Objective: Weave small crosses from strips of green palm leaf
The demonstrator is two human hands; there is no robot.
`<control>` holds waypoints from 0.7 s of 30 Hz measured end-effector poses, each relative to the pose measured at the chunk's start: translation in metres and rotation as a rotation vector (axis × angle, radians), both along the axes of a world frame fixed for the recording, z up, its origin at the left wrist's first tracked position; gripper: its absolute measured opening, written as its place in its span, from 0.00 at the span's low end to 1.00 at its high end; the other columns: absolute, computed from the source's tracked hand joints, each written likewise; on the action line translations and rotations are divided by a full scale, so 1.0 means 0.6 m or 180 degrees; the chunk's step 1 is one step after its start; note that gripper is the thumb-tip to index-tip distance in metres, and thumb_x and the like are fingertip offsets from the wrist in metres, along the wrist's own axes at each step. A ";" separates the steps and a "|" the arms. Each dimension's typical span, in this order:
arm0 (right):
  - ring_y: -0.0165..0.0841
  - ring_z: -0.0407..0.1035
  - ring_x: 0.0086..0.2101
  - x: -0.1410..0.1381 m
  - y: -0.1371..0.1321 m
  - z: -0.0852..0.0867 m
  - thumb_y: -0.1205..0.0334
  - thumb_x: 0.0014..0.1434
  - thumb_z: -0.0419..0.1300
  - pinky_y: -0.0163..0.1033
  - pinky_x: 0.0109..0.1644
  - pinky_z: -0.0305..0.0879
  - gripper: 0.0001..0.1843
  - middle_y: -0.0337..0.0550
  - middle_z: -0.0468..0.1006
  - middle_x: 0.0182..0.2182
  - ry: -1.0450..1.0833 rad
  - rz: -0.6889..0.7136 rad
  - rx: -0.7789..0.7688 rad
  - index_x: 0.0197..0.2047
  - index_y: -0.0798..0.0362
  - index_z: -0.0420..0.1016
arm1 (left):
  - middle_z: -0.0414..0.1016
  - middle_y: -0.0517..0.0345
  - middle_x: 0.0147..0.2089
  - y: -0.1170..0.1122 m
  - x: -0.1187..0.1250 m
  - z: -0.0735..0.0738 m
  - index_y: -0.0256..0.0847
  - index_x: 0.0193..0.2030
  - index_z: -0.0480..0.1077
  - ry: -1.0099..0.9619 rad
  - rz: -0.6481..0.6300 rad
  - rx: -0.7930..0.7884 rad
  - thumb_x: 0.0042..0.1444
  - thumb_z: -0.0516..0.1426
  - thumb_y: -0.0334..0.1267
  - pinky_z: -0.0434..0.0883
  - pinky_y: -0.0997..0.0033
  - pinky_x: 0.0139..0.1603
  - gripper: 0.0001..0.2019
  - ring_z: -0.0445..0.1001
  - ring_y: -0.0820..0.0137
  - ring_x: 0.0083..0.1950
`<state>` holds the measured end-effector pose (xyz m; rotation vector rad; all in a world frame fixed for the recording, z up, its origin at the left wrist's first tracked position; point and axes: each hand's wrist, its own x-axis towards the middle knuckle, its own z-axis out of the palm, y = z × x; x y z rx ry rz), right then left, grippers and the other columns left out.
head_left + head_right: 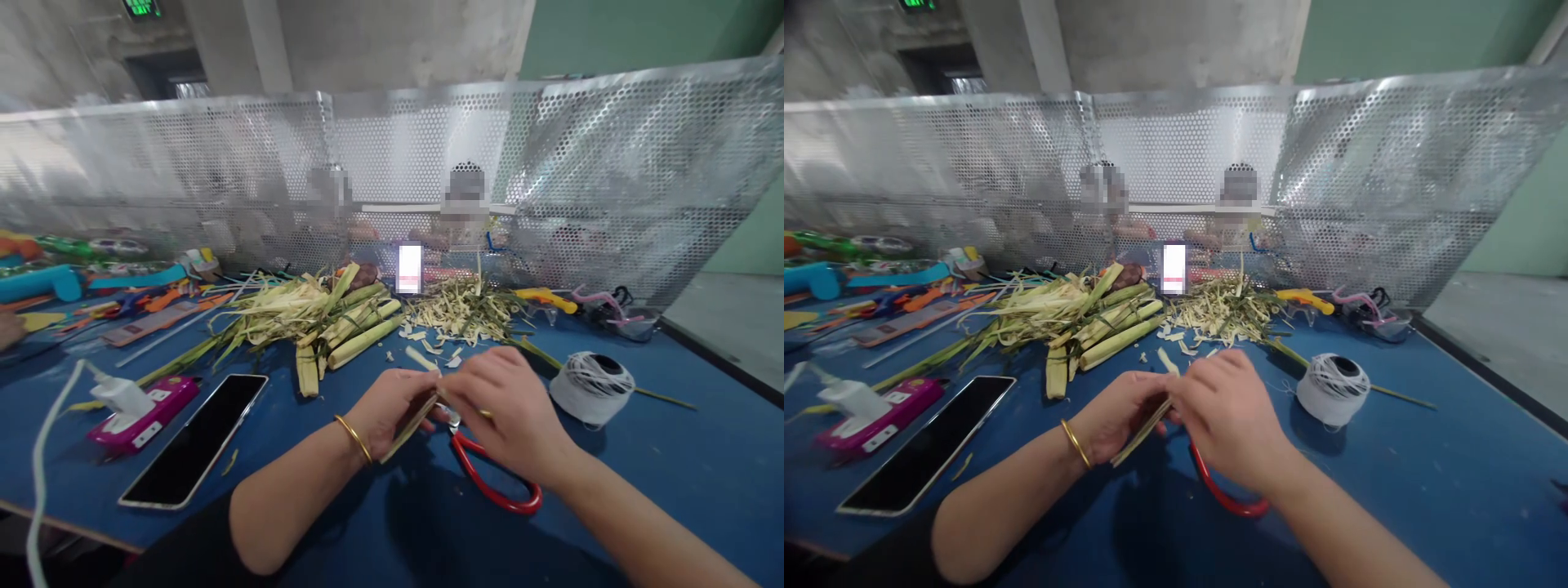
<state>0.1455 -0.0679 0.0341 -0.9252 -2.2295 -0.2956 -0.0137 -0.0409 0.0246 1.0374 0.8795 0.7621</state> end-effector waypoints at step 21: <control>0.35 0.65 0.28 -0.022 -0.017 -0.027 0.71 0.65 0.43 0.44 0.43 0.59 0.17 0.43 0.74 0.26 -0.1389 0.0736 0.1124 0.38 0.56 0.72 | 0.78 0.54 0.30 0.007 -0.010 0.001 0.34 0.33 0.77 -0.0170 0.0286 -0.0091 0.33 0.69 0.36 0.68 0.73 0.37 0.17 0.73 0.73 0.30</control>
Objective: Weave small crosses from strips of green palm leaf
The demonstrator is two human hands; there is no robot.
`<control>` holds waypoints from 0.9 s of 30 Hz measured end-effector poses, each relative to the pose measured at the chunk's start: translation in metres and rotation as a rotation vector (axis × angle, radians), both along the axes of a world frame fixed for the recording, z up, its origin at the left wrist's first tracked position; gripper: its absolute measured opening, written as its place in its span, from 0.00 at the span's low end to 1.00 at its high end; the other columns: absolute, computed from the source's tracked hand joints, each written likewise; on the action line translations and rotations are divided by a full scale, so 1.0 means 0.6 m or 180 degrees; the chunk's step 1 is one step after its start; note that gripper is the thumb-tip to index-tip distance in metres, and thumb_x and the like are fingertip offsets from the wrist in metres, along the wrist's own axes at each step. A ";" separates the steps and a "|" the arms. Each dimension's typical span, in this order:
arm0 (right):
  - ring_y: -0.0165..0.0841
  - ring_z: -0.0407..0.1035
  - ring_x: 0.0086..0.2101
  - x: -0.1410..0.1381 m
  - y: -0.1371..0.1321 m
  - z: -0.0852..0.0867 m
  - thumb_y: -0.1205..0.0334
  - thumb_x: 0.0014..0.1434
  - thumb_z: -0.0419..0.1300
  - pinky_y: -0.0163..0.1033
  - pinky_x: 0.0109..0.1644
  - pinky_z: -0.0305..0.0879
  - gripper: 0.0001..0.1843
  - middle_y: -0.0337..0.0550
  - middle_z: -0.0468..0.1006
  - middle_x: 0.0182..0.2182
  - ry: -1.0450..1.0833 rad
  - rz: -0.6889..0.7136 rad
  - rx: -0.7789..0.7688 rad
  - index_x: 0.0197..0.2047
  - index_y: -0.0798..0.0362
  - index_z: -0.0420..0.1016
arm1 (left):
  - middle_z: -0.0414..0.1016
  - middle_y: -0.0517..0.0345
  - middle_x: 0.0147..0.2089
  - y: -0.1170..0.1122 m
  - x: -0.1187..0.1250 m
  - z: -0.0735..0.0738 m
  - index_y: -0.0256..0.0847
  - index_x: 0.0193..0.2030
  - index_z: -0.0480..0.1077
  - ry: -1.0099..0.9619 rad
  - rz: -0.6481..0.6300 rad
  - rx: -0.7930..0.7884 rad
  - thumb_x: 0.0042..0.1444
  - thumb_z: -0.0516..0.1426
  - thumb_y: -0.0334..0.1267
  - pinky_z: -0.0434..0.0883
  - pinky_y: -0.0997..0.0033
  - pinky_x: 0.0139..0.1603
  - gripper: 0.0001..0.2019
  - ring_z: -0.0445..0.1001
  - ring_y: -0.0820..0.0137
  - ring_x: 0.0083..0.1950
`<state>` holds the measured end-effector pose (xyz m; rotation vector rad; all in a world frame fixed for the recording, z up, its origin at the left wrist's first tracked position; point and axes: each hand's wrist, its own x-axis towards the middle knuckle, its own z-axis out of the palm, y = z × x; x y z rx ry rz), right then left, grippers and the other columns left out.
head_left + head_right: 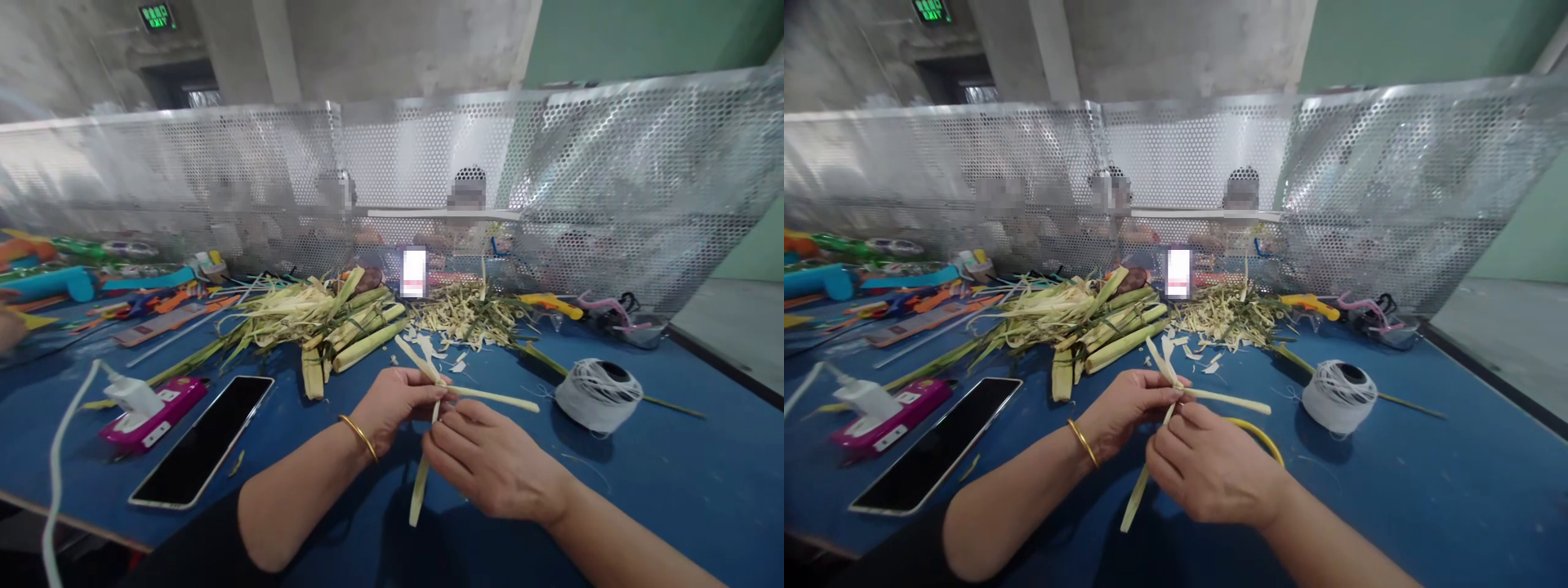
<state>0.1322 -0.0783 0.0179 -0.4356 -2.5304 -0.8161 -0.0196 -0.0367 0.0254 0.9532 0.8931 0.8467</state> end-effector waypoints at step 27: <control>0.28 0.59 0.22 0.001 0.036 0.003 0.47 0.43 0.67 0.36 0.29 0.57 0.20 0.33 0.63 0.18 0.4575 -0.0425 -0.5189 0.20 0.53 0.65 | 0.78 0.53 0.30 -0.009 0.005 0.007 0.35 0.32 0.76 0.0587 -0.0474 0.0247 0.44 0.63 0.48 0.56 0.80 0.18 0.16 0.67 0.79 0.21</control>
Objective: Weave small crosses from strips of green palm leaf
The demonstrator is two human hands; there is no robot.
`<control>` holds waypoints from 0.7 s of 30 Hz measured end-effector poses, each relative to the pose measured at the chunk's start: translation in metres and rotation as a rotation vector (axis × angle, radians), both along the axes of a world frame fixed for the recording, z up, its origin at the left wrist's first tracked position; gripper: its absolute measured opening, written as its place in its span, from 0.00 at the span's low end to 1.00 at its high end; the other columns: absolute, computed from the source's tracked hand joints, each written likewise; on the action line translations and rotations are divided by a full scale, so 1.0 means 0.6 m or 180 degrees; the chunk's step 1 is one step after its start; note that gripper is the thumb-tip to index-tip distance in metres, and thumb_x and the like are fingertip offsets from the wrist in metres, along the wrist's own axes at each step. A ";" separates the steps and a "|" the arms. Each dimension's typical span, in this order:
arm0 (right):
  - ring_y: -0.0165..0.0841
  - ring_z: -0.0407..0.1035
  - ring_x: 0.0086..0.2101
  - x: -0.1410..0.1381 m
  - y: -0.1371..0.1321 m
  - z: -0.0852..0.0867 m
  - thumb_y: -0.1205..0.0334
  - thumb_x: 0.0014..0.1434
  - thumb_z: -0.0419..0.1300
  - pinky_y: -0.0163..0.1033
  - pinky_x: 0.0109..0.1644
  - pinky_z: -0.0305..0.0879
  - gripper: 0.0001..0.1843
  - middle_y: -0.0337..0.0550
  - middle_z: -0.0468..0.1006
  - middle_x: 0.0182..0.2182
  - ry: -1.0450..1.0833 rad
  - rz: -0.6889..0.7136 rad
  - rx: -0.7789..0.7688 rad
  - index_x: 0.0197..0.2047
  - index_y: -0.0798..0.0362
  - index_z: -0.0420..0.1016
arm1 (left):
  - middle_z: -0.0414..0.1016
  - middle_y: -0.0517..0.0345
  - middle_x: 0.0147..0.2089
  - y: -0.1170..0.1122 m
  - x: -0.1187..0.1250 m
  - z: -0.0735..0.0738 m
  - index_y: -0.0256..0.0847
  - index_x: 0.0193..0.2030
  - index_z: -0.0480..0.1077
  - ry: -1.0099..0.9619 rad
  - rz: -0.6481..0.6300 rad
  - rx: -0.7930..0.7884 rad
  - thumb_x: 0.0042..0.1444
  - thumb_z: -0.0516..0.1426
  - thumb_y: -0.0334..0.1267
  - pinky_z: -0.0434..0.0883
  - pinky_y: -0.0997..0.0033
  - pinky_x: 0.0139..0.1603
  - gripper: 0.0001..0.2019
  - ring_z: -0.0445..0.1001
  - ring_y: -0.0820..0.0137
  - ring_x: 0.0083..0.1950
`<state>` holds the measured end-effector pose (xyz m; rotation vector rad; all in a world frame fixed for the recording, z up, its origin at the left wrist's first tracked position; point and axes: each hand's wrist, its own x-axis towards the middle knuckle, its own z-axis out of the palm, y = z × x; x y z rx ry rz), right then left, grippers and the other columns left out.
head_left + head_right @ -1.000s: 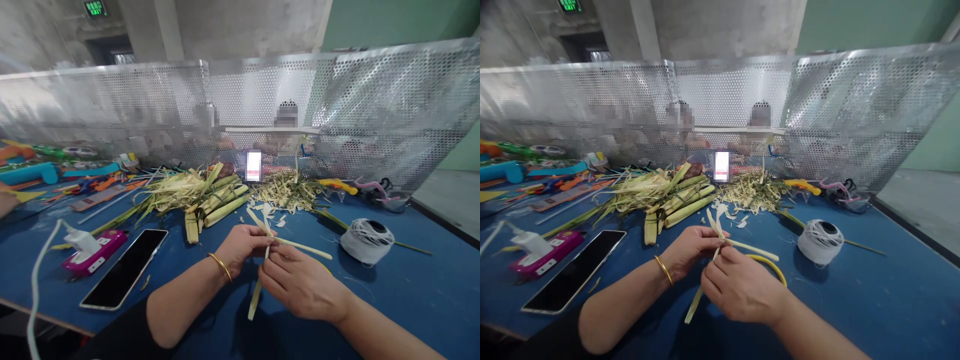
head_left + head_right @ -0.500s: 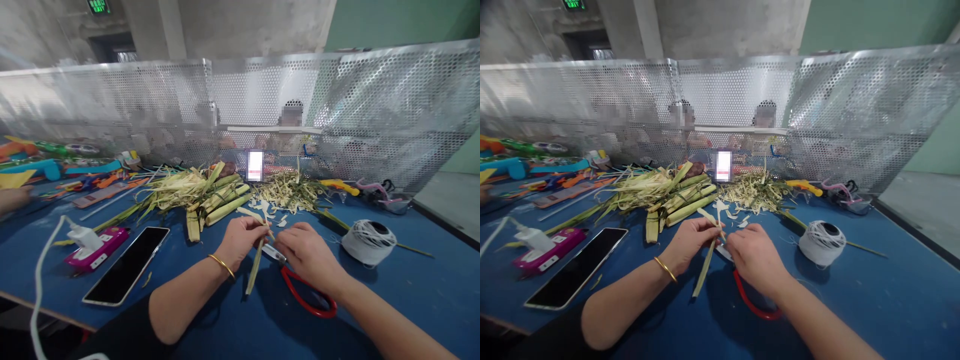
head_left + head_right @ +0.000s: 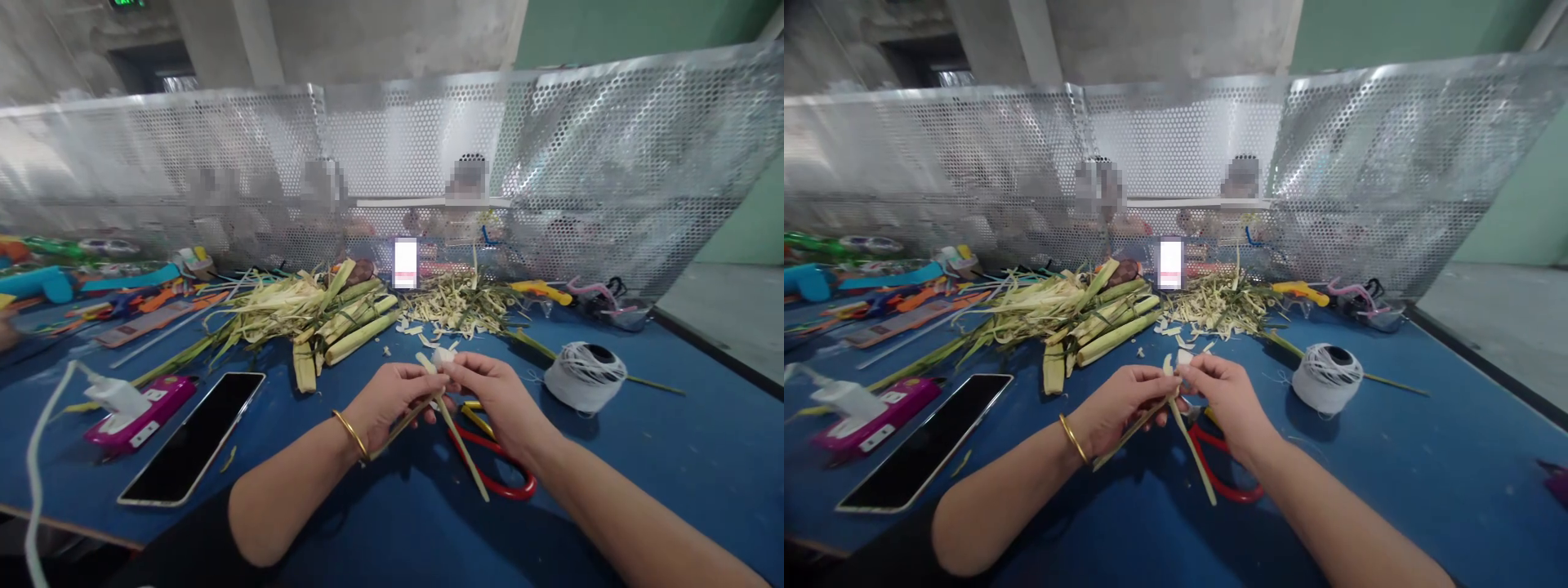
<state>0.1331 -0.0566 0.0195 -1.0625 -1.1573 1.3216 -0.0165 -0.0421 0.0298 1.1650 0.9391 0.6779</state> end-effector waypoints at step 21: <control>0.28 0.56 0.20 0.029 0.013 -0.007 0.41 0.54 0.56 0.35 0.26 0.53 0.25 0.34 0.60 0.14 -0.1496 -0.1096 0.0549 0.18 0.52 0.66 | 0.76 0.54 0.27 0.001 0.000 -0.002 0.33 0.28 0.75 0.0103 -0.0025 -0.0028 0.45 0.63 0.50 0.61 0.80 0.20 0.18 0.67 0.78 0.21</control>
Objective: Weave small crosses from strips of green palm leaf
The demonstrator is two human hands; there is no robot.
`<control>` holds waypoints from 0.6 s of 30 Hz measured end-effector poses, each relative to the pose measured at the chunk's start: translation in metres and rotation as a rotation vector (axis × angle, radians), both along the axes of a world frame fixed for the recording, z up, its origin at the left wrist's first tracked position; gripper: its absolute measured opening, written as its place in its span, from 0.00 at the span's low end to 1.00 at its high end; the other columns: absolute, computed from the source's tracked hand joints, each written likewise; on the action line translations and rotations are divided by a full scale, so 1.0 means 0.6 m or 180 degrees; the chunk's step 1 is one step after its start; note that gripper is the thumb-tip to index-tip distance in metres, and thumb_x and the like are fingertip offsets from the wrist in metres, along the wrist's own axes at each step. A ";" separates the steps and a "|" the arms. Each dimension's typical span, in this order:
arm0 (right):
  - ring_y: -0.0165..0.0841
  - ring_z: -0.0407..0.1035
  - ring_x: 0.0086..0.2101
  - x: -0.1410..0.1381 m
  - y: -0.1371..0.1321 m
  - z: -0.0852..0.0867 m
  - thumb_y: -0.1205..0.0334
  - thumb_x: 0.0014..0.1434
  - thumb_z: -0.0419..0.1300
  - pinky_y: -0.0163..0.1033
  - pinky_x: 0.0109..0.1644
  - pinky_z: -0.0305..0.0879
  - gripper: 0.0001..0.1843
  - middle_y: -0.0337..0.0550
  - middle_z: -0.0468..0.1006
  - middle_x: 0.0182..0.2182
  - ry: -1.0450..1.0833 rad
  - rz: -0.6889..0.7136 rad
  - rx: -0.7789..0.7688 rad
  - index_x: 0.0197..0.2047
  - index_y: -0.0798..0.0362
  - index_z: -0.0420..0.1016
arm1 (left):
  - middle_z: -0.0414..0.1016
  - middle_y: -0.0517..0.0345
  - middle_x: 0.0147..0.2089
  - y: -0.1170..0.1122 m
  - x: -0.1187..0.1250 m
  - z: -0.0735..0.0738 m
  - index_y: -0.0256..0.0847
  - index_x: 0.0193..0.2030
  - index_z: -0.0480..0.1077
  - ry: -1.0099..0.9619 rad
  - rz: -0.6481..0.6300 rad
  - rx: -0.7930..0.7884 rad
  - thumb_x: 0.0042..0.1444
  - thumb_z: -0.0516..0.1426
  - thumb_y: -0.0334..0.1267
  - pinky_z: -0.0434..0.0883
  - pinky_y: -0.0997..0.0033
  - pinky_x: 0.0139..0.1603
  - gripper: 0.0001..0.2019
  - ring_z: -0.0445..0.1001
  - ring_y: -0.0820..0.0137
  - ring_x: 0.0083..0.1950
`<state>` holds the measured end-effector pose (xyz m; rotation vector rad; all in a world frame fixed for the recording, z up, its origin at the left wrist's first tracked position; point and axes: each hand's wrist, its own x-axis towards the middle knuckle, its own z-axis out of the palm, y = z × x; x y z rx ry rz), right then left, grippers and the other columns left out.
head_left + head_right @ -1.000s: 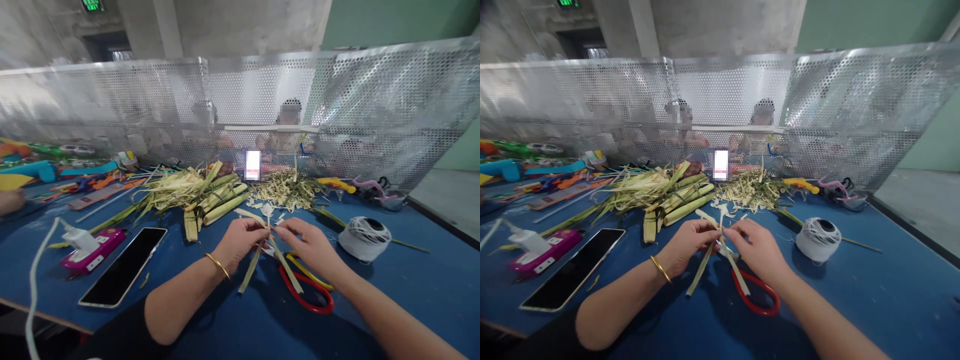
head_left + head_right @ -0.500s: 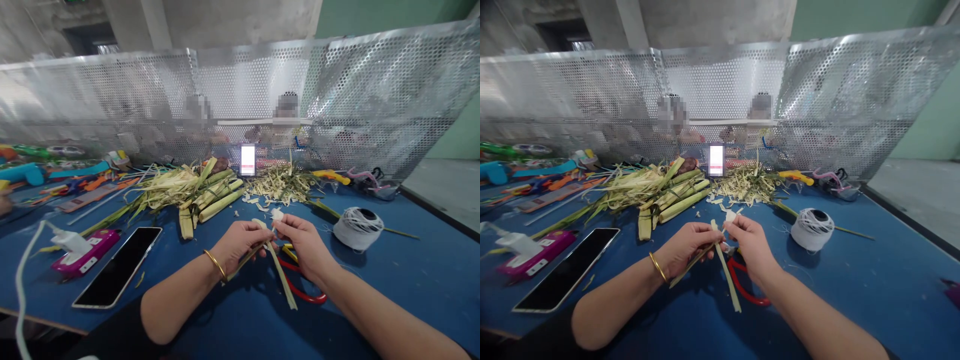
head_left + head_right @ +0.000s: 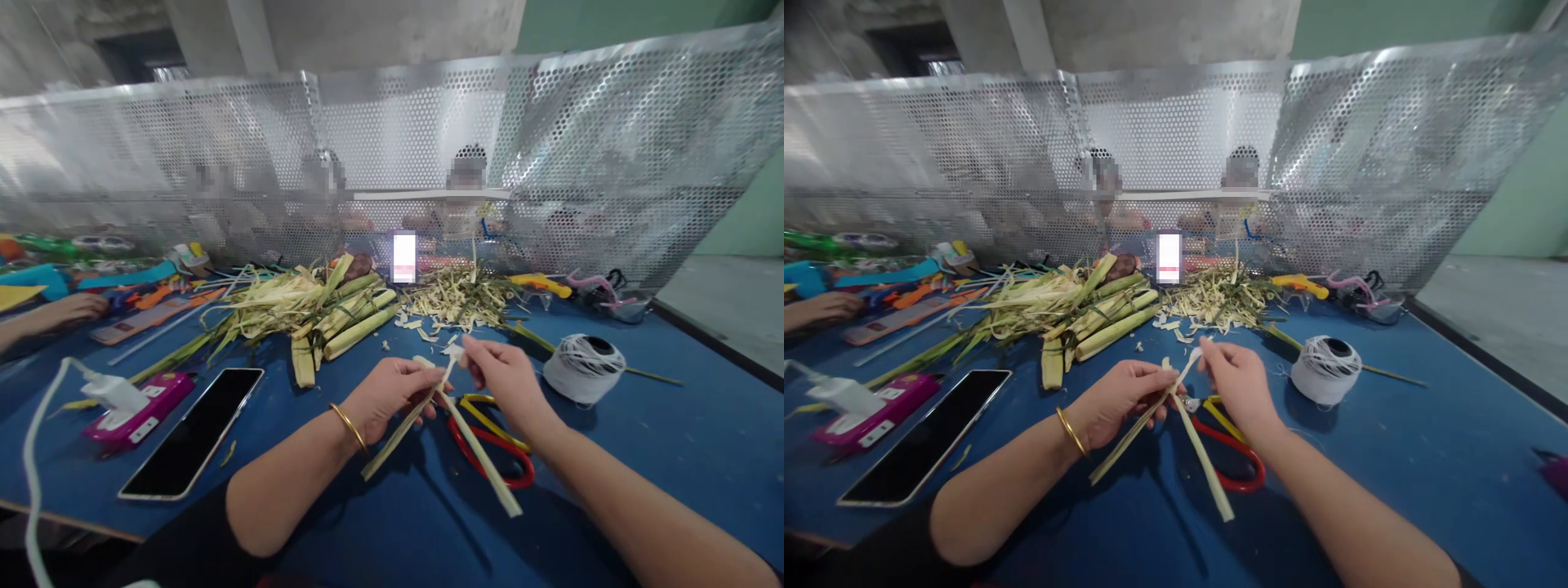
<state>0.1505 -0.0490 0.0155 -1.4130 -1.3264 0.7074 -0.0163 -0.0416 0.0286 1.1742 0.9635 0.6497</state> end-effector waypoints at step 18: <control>0.28 0.60 0.23 -0.029 -0.005 -0.015 0.50 0.46 0.61 0.34 0.27 0.58 0.14 0.35 0.68 0.20 0.0675 0.0498 -0.0183 0.23 0.54 0.70 | 0.69 0.60 0.20 -0.013 0.008 -0.008 0.34 0.24 0.75 0.0195 -0.0211 0.0213 0.41 0.63 0.42 0.63 0.76 0.22 0.11 0.68 0.76 0.21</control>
